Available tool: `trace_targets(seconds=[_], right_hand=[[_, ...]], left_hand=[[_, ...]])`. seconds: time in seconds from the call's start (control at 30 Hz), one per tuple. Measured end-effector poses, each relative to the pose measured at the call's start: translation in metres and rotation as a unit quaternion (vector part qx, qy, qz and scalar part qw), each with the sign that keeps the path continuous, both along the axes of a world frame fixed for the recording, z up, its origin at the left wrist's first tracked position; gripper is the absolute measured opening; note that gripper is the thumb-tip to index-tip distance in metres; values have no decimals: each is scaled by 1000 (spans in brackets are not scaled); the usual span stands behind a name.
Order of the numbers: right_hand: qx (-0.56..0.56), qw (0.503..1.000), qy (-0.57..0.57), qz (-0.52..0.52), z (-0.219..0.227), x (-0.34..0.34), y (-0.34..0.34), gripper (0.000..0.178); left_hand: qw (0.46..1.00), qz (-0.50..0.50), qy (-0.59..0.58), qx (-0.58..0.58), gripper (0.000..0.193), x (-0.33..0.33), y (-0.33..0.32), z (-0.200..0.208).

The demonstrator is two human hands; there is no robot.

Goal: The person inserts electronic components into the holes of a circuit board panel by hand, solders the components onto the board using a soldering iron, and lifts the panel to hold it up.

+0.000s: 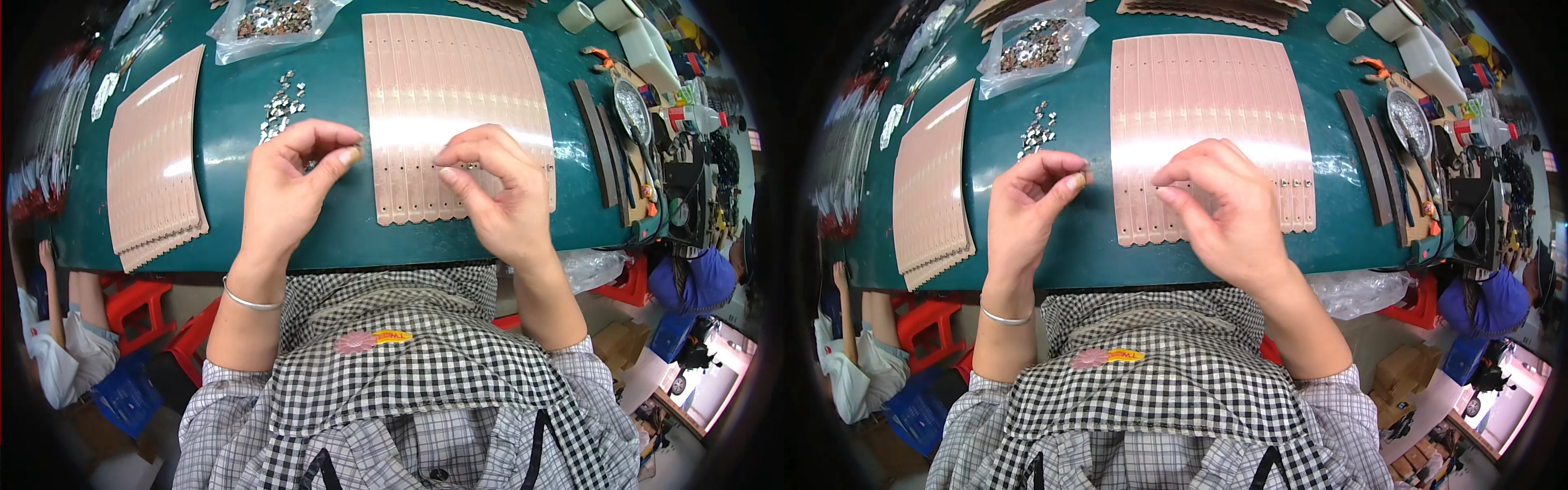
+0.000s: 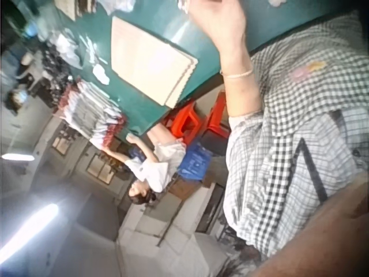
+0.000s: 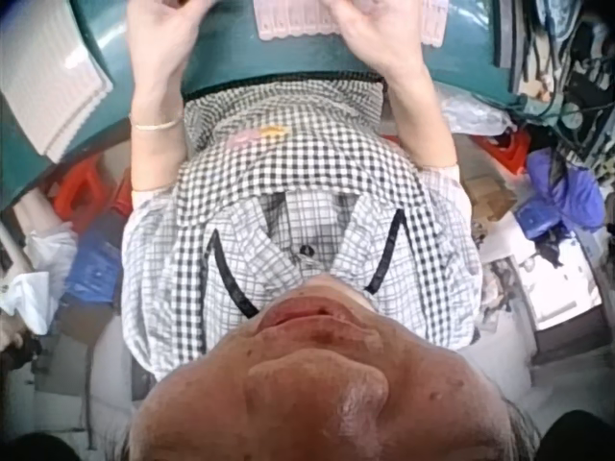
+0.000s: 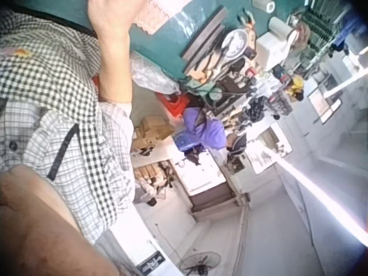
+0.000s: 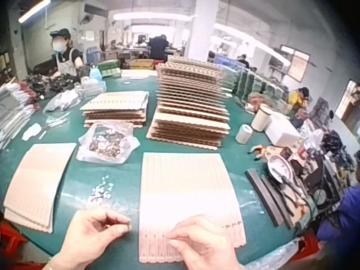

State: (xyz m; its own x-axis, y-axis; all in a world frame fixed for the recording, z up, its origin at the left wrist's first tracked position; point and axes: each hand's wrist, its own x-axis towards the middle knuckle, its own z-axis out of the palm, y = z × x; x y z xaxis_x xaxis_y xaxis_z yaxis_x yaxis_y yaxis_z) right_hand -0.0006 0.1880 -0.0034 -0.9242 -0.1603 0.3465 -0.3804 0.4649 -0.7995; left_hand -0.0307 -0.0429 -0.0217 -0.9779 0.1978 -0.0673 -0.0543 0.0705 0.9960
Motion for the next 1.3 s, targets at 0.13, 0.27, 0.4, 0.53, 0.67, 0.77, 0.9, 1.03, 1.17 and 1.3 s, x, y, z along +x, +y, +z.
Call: trace_targets(seconds=[0.13, 0.27, 0.4, 0.53, 0.67, 0.77, 0.9, 1.03, 1.17, 1.3], right_hand=[[-76, 997, 28, 15, 3, 3, -21, 15], [-105, 994, 33, 17, -1, 8, -26, 15], [-97, 994, 42, 29, -3, 9, -18, 14], [-47, 996, 72, 3, -4, 11, -16, 15], [-57, 997, 44, 28, -5, 12, -14, 13], [-121, 990, -28, 67, -9, 11, -7, 11], [-194, 972, -122, 50, -6, 12, -4, 9], [-193, 969, -131, 77, -7, 12, -3, 8], [-204, 962, -153, 102, -7, 12, 3, 7], [-93, 993, -75, 3, -11, 3, 25, 9]], left_hand=[[970, -46, -112, 212, 15, 15, 13, 9], [944, -73, -165, 276, 16, 24, 20, 2], [934, -60, -196, 292, 17, 30, 29, -1], [936, -41, -194, 290, 19, 36, 38, -3], [943, -40, -178, 279, 18, 35, 36, 0], [941, -43, -192, 277, 18, 34, 33, -3], [936, -53, -186, 293, 25, 33, 37, 1], [934, -62, -180, 303, 31, 34, 38, 2], [949, -69, -160, 262, 32, 34, 39, 7], [996, -41, 70, -43, 19, 20, 21, 7]])
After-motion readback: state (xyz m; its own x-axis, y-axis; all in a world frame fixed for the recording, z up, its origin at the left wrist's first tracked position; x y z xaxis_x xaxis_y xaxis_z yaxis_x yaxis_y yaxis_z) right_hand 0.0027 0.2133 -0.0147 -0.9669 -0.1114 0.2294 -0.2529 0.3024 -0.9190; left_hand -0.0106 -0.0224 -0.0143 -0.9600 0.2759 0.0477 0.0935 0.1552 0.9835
